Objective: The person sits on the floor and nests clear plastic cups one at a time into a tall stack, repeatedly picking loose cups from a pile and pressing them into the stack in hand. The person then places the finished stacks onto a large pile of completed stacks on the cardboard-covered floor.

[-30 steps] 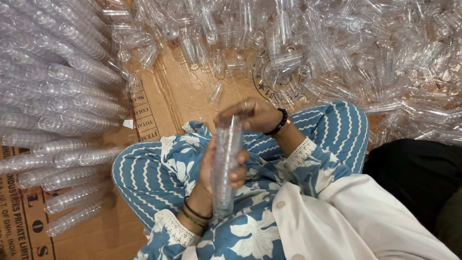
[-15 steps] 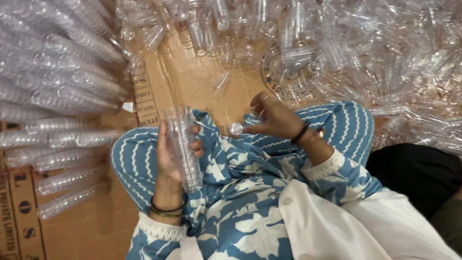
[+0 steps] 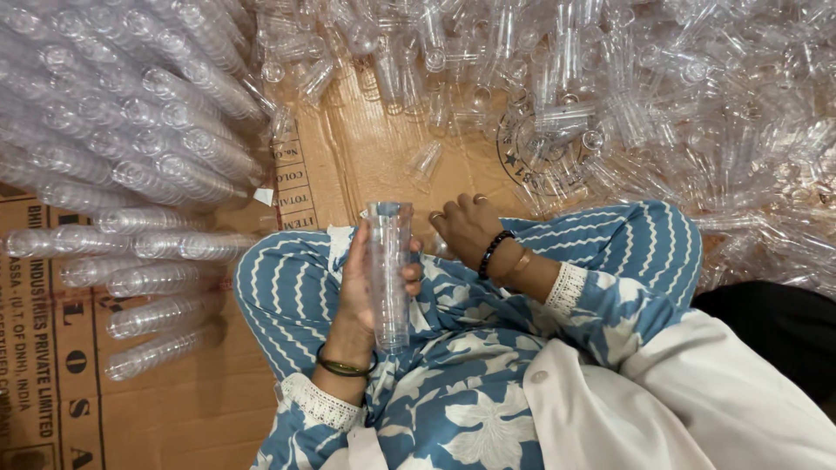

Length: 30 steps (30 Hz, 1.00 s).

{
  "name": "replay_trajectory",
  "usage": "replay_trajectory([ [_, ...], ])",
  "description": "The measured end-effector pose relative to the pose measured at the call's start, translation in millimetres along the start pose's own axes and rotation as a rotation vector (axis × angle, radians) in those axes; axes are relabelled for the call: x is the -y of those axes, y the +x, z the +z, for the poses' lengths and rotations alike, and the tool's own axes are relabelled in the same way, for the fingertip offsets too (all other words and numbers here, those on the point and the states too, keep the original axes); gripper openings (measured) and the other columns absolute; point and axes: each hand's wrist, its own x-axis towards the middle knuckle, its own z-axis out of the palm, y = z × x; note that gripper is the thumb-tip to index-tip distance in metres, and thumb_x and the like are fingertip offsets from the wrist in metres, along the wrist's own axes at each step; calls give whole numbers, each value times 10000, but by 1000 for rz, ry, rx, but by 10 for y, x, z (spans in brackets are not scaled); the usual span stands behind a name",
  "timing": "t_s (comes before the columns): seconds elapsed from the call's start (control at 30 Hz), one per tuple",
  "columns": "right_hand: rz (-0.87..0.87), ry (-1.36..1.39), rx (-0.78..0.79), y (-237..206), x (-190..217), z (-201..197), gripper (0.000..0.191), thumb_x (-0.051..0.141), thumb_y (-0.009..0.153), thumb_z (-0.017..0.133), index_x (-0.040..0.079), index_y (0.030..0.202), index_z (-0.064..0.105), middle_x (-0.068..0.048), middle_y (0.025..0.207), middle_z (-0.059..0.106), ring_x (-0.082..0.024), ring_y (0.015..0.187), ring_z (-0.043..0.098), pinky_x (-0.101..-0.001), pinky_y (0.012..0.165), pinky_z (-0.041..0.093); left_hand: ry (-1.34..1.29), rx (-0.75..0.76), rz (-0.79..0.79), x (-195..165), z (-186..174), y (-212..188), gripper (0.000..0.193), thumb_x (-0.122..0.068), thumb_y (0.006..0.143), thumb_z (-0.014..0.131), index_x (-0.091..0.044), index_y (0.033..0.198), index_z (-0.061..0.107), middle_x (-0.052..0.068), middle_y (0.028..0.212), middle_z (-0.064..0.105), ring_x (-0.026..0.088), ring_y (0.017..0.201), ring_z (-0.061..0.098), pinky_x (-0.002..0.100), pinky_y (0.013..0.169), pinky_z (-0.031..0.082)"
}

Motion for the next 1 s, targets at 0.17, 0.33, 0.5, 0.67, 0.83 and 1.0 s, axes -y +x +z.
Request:
replay_trajectory([
  [0.17, -48, 41, 235, 60, 83, -97, 155, 213, 811, 692, 192, 952, 755, -67, 995, 675, -284, 957, 639, -422, 739, 545, 43, -39, -13, 15, -29, 27, 622, -596, 1066, 440, -153, 1502, 464, 142, 1103, 619, 244, 799, 635, 376, 667, 571],
  [0.33, -128, 13, 74, -49, 206, -2, 160, 185, 848, 641, 148, 959, 751, -66, 948, 668, -272, 929, 642, -415, 746, 548, 21, -13, -3, 10, -1, 16, 630, -587, 1062, 428, -173, 1536, 438, 142, 1104, 626, 249, 802, 636, 378, 670, 575],
  [0.5, -158, -40, 64, -159, 244, 183, 184, 189, 855, 629, 105, 977, 738, -90, 981, 661, -284, 948, 636, -393, 734, 548, -9, -8, 20, 4, 17, 29, 635, -568, 1083, 408, -159, 1570, 407, 154, 1097, 630, 242, 799, 642, 376, 676, 587],
  [0.67, -154, 218, 323, -17, 48, -46, 580, 133, 771, 658, 213, 1345, 688, -149, 1116, 660, -354, 1002, 621, -439, 811, 534, 37, -40, 5, 23, 7, 20, 641, -592, 1071, 407, -162, 1546, 423, 144, 1084, 629, 241, 781, 657, 365, 638, 587],
  [0.83, 81, 1504, 98, -24, -249, -519, 380, 270, 1036, 567, 100, 1375, 585, -115, 1324, 661, -237, 1235, 632, -350, 1034, 536, 87, -30, -38, 73, -23, 36, 628, -577, 1090, 410, -114, 1514, 431, 150, 1102, 634, 242, 802, 676, 362, 651, 601],
  [1.0, 82, 1792, 143, 46, -411, -638, 336, 247, 1099, 571, 15, 1322, 669, -120, 1233, 740, -235, 1158, 675, -405, 1047, 549, 358, -76, -126, 141, -57, 75, 583, -538, 1087, 393, -94, 1457, 461, 152, 1118, 661, 241, 832, 699, 378, 689, 623],
])
